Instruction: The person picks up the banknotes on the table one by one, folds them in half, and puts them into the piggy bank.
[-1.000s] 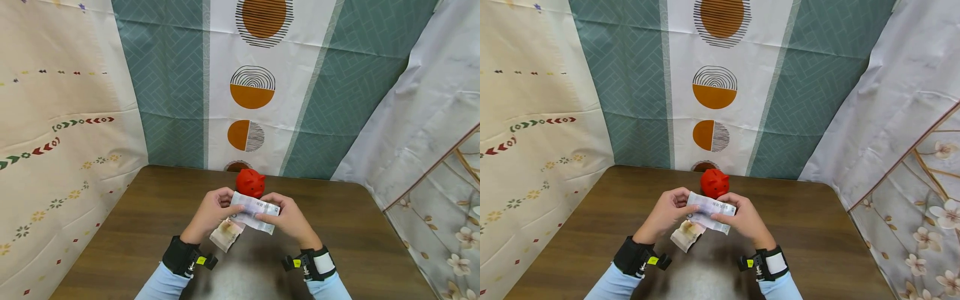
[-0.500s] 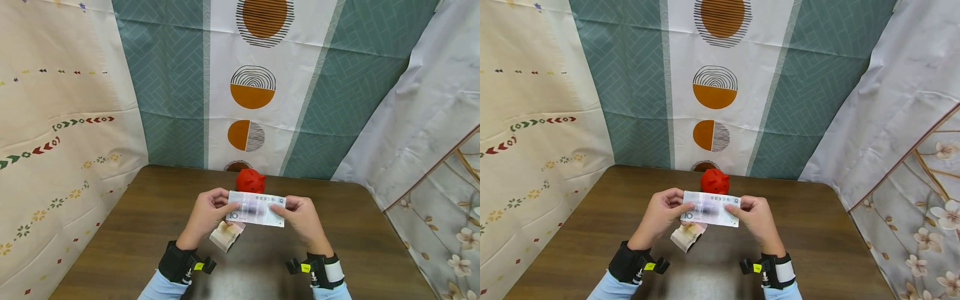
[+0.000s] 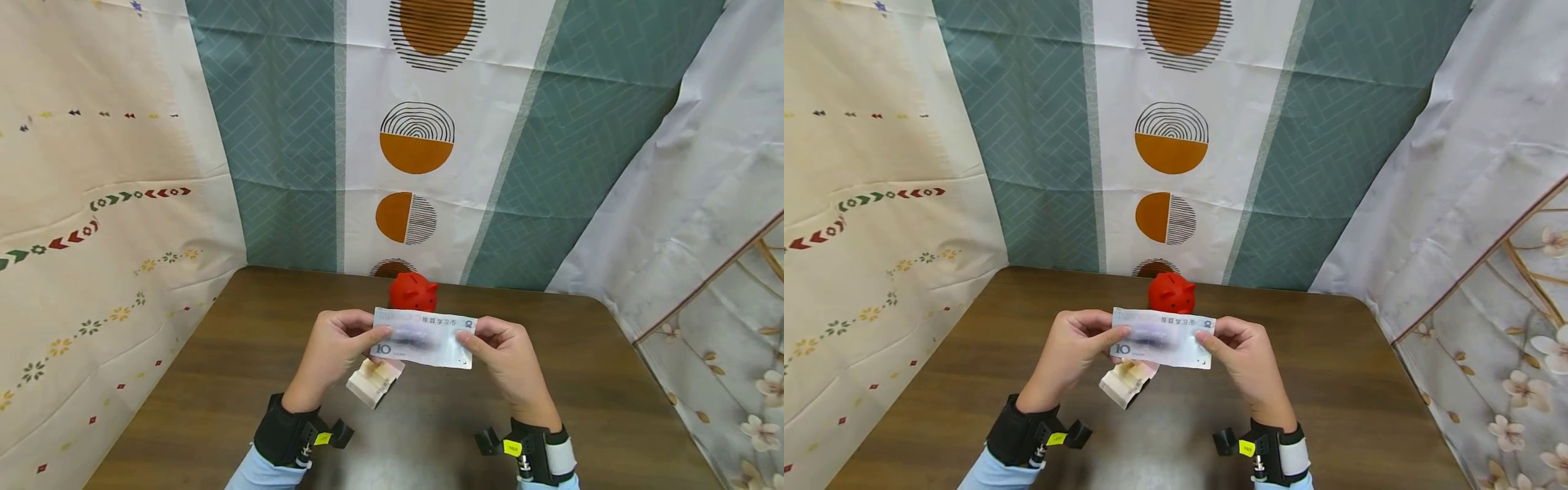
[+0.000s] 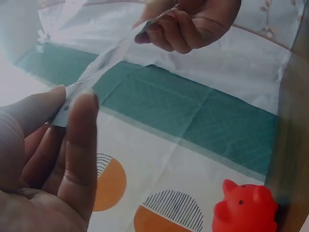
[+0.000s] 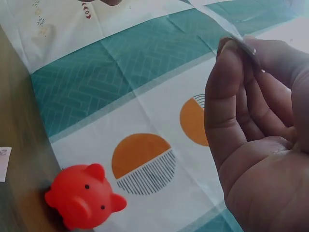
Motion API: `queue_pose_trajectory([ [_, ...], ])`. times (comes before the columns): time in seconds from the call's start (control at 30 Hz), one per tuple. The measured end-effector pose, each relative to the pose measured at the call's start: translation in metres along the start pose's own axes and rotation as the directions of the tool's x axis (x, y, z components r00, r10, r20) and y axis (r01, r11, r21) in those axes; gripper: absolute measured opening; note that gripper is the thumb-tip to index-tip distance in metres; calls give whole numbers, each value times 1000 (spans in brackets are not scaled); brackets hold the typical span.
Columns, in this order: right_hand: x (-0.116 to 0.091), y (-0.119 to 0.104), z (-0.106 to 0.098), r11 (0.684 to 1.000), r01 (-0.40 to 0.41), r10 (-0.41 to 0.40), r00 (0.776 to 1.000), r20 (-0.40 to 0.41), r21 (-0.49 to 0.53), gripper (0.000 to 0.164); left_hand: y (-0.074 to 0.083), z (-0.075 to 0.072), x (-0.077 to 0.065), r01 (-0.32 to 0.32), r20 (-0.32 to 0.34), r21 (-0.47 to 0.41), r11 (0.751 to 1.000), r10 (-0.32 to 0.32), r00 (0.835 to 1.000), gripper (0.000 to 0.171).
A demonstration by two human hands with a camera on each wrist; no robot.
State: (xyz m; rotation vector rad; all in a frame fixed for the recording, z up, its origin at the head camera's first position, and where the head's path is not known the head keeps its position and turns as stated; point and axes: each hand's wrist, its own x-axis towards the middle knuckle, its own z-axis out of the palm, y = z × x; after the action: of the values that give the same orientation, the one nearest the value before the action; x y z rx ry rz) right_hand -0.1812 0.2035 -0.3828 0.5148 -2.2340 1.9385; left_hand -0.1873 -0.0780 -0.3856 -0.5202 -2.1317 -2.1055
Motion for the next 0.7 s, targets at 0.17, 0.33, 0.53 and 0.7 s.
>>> queue_pose_trajectory([
  [0.17, -1, -4, 0, 999, -42, 39, 996, -76, -30, 12, 4, 0, 2, -7, 22, 23, 1000, 6, 1000, 16],
  [0.33, -2, -6, 1, 998, -48, 44, 993, -110, -32, 13, 6, 0, 3, 1, 14, 60, 998, -2, 1000, 15],
  [0.53, -4, -7, -1, 997, -33, 23, 992, -125, -72, 12, 6, 2, 1, -11, 0, 124, 992, 11, 1000, 15],
  [0.7, -5, -8, -5, 997, -28, 21, 993, -114, -68, 14, 3, 6, 1, -50, 4, 126, 991, 50, 999, 14],
])
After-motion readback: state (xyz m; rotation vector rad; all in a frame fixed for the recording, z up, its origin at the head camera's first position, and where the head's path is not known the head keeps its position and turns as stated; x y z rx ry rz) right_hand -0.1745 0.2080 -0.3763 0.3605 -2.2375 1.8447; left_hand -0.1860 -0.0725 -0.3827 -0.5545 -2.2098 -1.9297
